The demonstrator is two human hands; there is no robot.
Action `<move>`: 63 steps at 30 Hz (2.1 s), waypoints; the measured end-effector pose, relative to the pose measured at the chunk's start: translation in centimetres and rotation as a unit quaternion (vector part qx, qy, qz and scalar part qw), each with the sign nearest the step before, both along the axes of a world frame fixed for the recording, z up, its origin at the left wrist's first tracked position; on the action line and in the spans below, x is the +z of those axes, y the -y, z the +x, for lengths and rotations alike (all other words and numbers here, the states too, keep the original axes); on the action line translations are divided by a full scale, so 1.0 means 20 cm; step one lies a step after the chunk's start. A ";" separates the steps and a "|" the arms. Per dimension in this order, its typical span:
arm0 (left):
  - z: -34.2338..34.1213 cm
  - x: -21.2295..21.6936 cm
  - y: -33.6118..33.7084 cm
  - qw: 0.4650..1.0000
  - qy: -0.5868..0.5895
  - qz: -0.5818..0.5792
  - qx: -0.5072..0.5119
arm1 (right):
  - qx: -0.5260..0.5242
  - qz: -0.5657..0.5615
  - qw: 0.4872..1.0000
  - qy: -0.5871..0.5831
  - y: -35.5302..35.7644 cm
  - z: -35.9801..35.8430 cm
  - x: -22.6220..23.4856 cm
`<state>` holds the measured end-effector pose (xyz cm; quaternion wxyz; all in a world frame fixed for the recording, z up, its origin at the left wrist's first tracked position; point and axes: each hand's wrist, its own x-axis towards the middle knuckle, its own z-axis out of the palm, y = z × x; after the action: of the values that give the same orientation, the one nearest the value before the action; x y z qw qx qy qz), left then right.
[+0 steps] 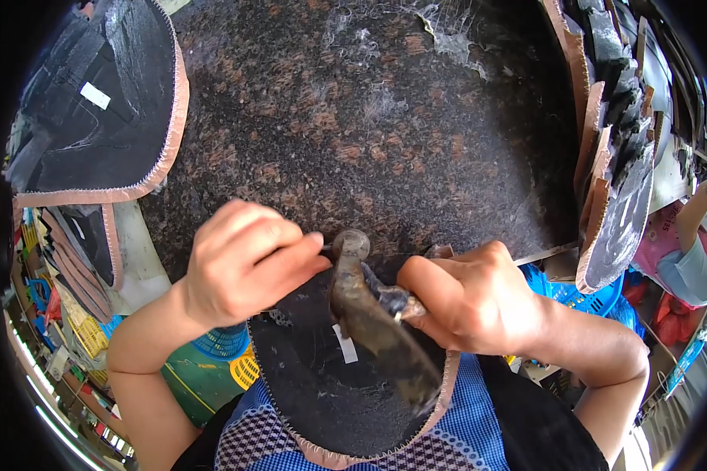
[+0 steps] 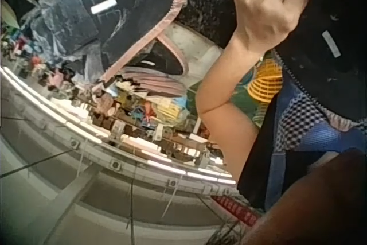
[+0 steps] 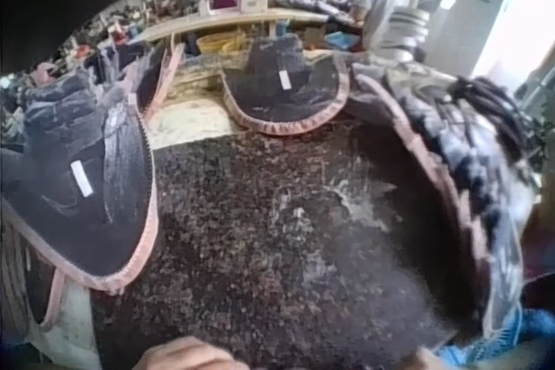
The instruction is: Hammering parts of shoes together at a workbench in a factory.
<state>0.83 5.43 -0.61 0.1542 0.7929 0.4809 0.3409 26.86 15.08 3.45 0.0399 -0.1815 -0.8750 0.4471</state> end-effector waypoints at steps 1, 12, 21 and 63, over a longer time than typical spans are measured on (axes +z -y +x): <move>-0.02 0.01 -0.02 0.999 0.010 -0.032 -0.008 | 0.003 -0.001 1.000 -0.001 -0.01 0.00 -0.01; 0.10 0.03 0.14 0.996 -0.077 0.020 0.050 | -0.014 -0.013 1.000 -0.013 -0.06 -0.04 0.00; 0.02 0.03 0.16 0.996 0.000 -0.072 0.056 | 0.023 0.018 0.998 0.054 -0.09 -0.10 0.08; -0.13 -0.02 0.25 0.991 -0.098 0.064 -0.070 | 0.094 -0.001 0.988 0.120 0.03 -0.27 0.19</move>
<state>-1.77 0.43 -0.96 0.0787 0.8623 0.4143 0.2806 21.44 14.42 7.17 -0.1078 -0.1507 -0.8860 0.4250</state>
